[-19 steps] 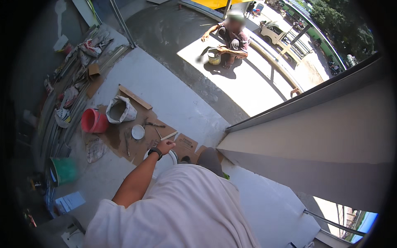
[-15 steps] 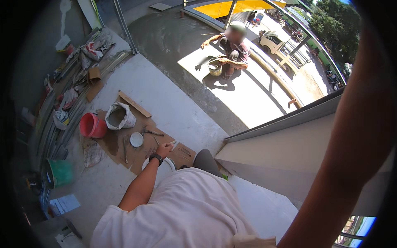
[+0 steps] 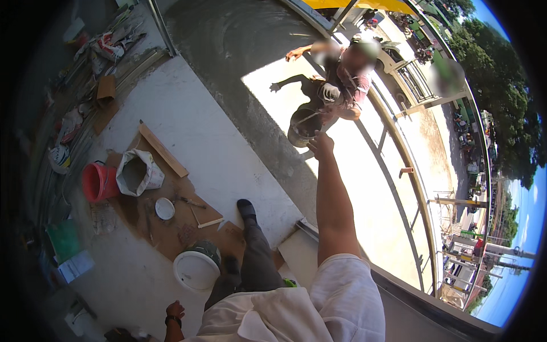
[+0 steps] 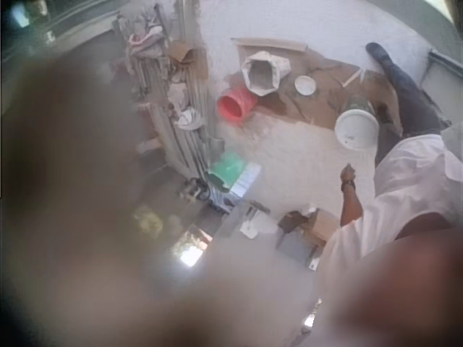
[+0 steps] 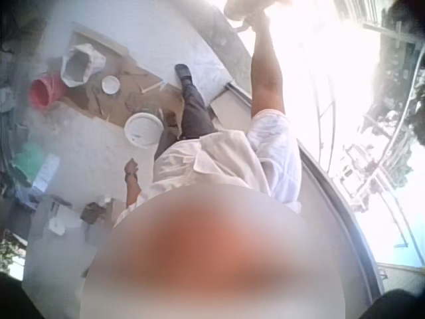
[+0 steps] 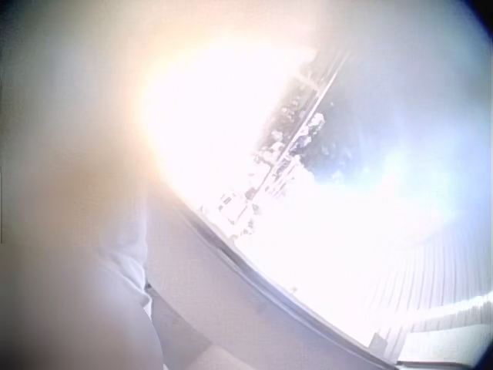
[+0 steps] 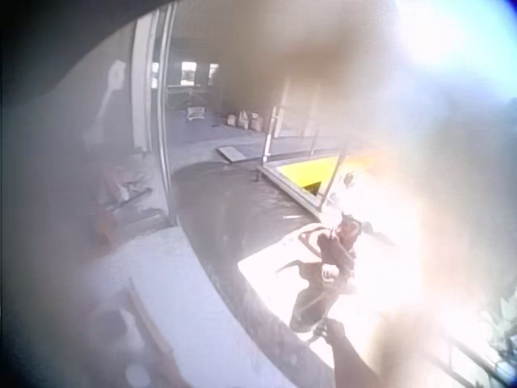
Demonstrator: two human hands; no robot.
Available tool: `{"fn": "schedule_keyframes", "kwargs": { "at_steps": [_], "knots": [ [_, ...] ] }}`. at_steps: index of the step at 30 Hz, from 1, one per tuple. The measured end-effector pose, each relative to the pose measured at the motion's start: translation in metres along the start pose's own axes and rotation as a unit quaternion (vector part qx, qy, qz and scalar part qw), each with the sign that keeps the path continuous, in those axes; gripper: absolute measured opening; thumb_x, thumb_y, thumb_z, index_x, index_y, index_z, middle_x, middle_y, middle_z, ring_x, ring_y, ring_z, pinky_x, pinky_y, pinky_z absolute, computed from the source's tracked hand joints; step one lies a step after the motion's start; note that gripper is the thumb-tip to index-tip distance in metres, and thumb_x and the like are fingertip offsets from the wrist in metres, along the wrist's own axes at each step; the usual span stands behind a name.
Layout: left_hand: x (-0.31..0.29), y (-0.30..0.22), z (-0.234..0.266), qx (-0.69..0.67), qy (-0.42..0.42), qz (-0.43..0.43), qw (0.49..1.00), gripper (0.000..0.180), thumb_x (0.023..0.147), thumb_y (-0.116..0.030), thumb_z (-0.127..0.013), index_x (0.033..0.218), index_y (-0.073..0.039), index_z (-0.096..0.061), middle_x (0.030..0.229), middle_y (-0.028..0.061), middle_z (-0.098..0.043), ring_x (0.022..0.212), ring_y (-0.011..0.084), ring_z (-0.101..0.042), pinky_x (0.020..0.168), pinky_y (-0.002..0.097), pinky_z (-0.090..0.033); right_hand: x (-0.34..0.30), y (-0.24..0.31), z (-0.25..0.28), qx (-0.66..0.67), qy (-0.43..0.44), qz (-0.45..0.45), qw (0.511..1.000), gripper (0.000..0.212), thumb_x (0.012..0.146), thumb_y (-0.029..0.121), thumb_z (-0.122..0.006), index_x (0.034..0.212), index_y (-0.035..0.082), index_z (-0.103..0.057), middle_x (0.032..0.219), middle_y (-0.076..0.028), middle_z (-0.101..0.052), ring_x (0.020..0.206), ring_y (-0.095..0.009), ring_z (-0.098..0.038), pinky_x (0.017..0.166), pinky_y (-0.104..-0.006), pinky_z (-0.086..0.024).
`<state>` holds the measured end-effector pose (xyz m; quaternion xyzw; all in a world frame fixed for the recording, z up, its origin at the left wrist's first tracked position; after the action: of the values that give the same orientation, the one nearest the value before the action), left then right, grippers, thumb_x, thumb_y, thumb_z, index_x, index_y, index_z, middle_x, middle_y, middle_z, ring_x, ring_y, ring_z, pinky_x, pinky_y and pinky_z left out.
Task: The person carries a bucket of grout into a tiled room and sits on the floor. Using a small brush, they repeatedly scoop grout from the bucket and apply it around a floor pipe opening, smoothing the edges.
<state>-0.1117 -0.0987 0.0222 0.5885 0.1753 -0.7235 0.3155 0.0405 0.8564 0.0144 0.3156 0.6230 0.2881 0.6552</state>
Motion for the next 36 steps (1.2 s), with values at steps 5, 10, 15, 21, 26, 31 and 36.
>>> {"fn": "schedule_keyframes", "kwargs": {
  "at_steps": [5, 10, 15, 21, 26, 31, 36],
  "knots": [
    [-0.03, -0.007, 0.001, -0.307, 0.136, -0.033, 0.941, 0.029, 0.101, -0.026, -0.062, 0.122, -0.007, -0.064, 0.105, 0.0072, -0.066, 0.095, 0.0259, -0.064, 0.075, 0.0469, -0.052, 0.106, -0.035, -0.057, 0.065, -0.052, 0.003, 0.996, 0.051, 0.093, 0.031, -0.072, 0.134, 0.005, -0.055, 0.121, -0.016, -0.063, 0.108, -0.033, -0.065, 0.085, -0.0488, -0.055],
    [-0.037, -0.038, -0.033, -0.215, -0.077, -0.087, 0.97, 0.033, 0.099, -0.028, -0.068, 0.125, -0.008, -0.066, 0.106, 0.0092, -0.072, 0.093, 0.0257, -0.072, 0.078, 0.038, -0.055, 0.114, -0.046, -0.069, 0.166, -0.028, -0.043, 0.985, 0.045, 0.097, 0.034, -0.065, 0.133, 0.009, -0.053, 0.124, -0.005, -0.058, 0.113, -0.025, -0.06, 0.103, -0.0533, -0.045],
    [-0.035, -0.03, -0.043, -0.122, -0.102, -0.158, 0.975, 0.043, 0.098, -0.035, -0.069, 0.128, -0.004, -0.067, 0.106, 0.0051, -0.072, 0.096, 0.0169, -0.07, 0.078, 0.0327, -0.056, 0.084, -0.051, -0.068, 0.098, 0.005, -0.057, 0.994, 0.071, 0.087, 0.04, -0.07, 0.142, 0.004, -0.044, 0.127, -0.01, -0.05, 0.114, -0.026, -0.053, 0.102, -0.061, -0.043],
    [-0.06, 0.059, -0.033, -0.231, -0.162, -0.133, 0.95, 0.041, 0.098, -0.036, -0.068, 0.123, -0.004, -0.07, 0.102, 0.0034, -0.073, 0.091, 0.0141, -0.068, 0.08, 0.0316, -0.055, 0.041, -0.044, -0.079, -0.028, 0.01, -0.026, 0.999, 0.07, 0.084, 0.04, -0.069, 0.14, 0.003, -0.052, 0.135, -0.018, -0.057, 0.122, -0.036, -0.056, 0.11, -0.0586, -0.043],
    [-0.068, 0.191, -0.048, -0.266, -0.219, -0.143, 0.928, 0.024, 0.099, -0.015, -0.063, 0.119, -0.004, -0.07, 0.102, 0.0047, -0.074, 0.092, 0.0158, -0.069, 0.081, 0.0317, -0.056, -0.03, -0.052, -0.083, -0.137, 0.128, 0.037, 0.982, 0.069, 0.084, 0.037, -0.069, 0.14, 0.0, -0.053, 0.137, -0.019, -0.058, 0.126, -0.036, -0.056, 0.112, -0.057, -0.042],
    [-0.058, 0.347, -0.029, -0.287, -0.237, -0.085, 0.924, 0.039, 0.1, -0.03, -0.07, 0.126, -0.002, -0.068, 0.107, 0.0088, -0.075, 0.096, 0.0195, -0.07, 0.091, 0.0365, -0.056, -0.138, -0.094, -0.09, -0.275, 0.372, 0.206, 0.862, 0.067, 0.085, 0.033, -0.07, 0.14, -0.003, -0.055, 0.14, -0.021, -0.059, 0.131, -0.037, -0.055, 0.115, -0.0554, -0.041],
    [-0.032, 0.524, 0.086, -0.235, -0.251, -0.071, 0.936, 0.049, 0.098, -0.04, -0.07, 0.129, -0.002, -0.067, 0.122, 0.0161, -0.074, 0.115, 0.0285, -0.07, 0.101, 0.0398, -0.054, -0.346, -0.147, -0.111, -0.38, 0.39, 0.455, 0.705, 0.064, 0.09, 0.033, -0.064, 0.143, 0.0, -0.052, 0.139, -0.019, -0.059, 0.128, -0.033, -0.056, 0.112, -0.0506, -0.043]
  ]
}}
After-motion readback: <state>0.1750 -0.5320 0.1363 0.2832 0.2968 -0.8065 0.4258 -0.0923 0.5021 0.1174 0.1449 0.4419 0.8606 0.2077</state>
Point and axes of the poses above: each hand's wrist, its own x-axis towards the middle knuckle, its own z-axis out of the back of the hand, y = z × x, the point moved 1 cm from there along x, towards the middle knuckle
